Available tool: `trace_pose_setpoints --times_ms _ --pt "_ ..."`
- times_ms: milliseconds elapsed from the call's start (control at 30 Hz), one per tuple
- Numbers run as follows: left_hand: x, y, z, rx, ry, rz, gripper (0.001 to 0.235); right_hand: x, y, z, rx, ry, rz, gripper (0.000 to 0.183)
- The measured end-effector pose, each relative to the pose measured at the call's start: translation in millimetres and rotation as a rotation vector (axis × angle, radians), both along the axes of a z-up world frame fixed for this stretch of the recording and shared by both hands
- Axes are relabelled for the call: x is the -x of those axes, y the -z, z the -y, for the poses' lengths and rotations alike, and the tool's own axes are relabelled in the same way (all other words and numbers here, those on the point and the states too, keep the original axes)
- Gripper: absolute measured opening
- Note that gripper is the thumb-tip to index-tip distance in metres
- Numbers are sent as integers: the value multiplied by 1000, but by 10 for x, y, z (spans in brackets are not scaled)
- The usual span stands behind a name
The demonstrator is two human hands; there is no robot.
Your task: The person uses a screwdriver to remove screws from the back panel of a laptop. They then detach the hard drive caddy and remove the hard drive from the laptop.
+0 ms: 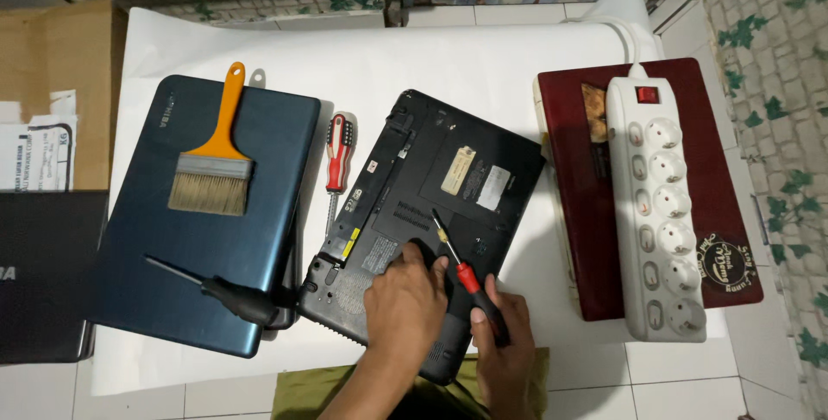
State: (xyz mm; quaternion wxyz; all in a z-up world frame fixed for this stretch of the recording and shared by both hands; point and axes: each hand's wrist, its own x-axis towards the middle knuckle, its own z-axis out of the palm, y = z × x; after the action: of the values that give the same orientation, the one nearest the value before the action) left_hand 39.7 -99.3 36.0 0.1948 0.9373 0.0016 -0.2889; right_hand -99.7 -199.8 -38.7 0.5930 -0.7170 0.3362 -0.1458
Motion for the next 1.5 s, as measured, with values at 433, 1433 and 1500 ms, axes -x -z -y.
trace_pose_setpoints --times_ms 433,1433,1500 --pt "96 213 -141 363 31 203 37 124 0 126 87 -51 -84 48" --pt "510 285 -1522 999 -526 -406 65 303 -279 278 593 -57 -190 56" --pt "563 237 -1466 1226 -147 -295 70 472 -334 244 150 -187 -109 60"
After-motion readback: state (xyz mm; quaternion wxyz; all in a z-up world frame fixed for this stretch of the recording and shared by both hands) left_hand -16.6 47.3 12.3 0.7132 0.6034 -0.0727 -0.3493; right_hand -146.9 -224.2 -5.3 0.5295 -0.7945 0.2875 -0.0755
